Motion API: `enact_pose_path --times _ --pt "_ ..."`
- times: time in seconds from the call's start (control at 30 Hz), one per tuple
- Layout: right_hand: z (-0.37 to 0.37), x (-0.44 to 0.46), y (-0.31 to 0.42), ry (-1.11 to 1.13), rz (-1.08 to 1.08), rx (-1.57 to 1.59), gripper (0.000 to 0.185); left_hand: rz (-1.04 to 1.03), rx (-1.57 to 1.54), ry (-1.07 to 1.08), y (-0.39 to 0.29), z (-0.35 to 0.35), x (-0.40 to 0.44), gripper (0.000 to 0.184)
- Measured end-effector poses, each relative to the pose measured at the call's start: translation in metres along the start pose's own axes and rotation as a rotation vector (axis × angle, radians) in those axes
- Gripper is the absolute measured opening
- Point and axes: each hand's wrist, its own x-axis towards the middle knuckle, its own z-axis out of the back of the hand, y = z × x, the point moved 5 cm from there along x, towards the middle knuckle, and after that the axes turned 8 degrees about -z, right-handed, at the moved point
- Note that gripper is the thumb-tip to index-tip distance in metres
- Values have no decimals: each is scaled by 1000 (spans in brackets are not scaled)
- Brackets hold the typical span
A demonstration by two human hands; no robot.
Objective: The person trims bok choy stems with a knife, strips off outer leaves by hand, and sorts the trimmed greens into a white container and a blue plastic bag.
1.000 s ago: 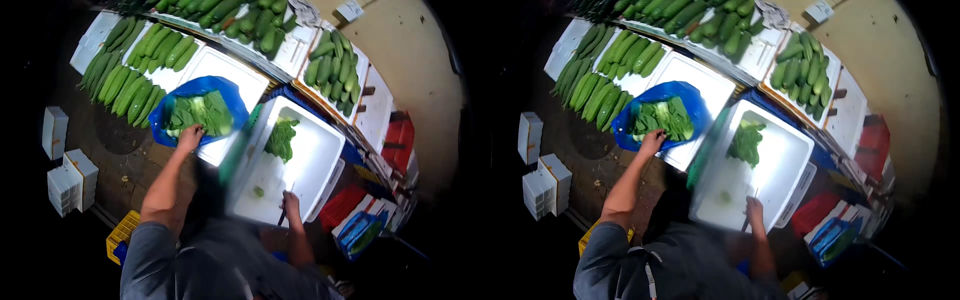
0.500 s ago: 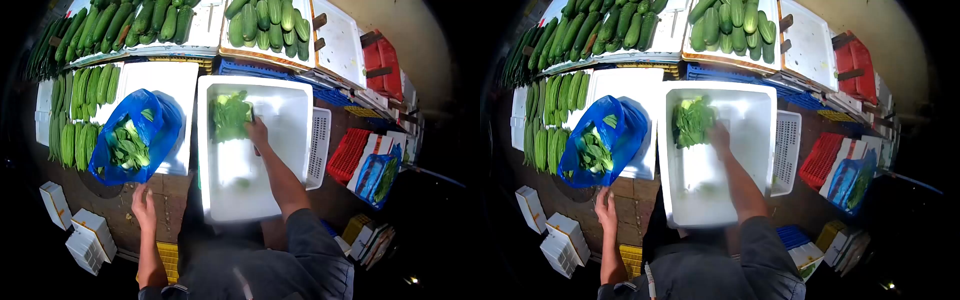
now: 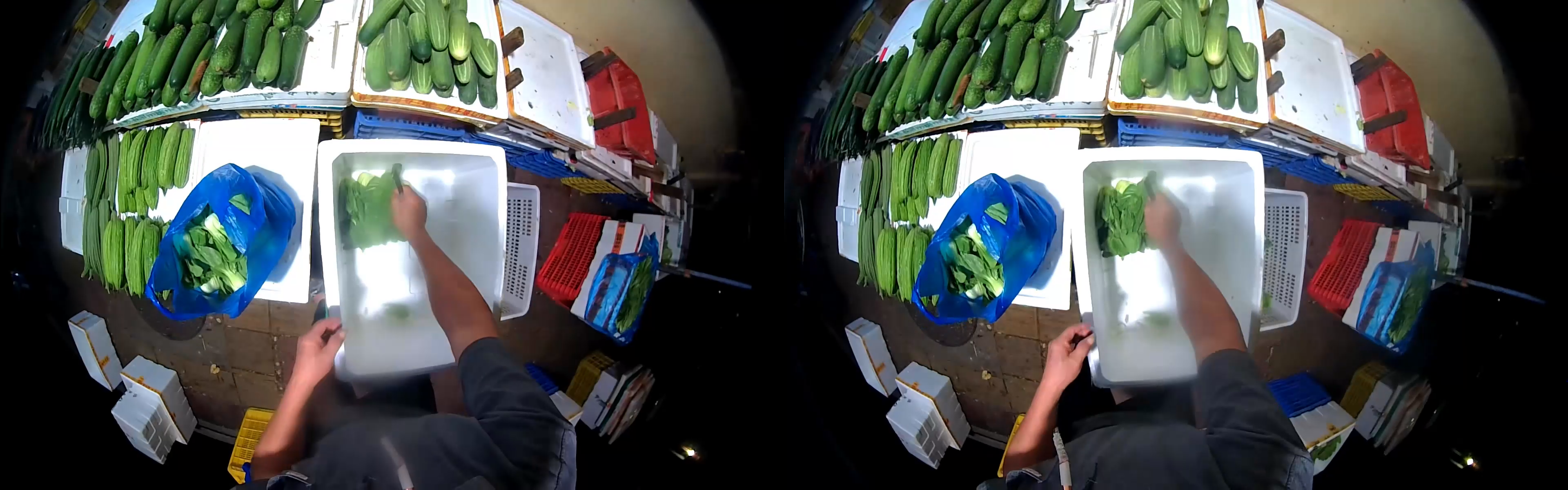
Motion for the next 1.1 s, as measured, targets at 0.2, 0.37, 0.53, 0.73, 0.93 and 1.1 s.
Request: enact_pose_path --times 0.2,0.37,0.53,0.73,0.93,1.1 --pt "5 15 -15 76 -147 18 24 -56 -36 85 -29 -22 39 31" --pt "10 12 -17 31 -235 139 25 87 -210 34 -5 -14 27 33" --pt "35 19 -4 48 -163 134 26 121 -165 127 -5 -19 33 28" --pt "117 -33 51 217 86 303 15 -9 -249 101 -30 -17 70 31" --pt "192 -124 103 422 266 217 10 421 -891 216 -5 -31 124 50" --pt "242 -191 118 445 384 221 8 494 -1265 543 -56 -110 68 64"
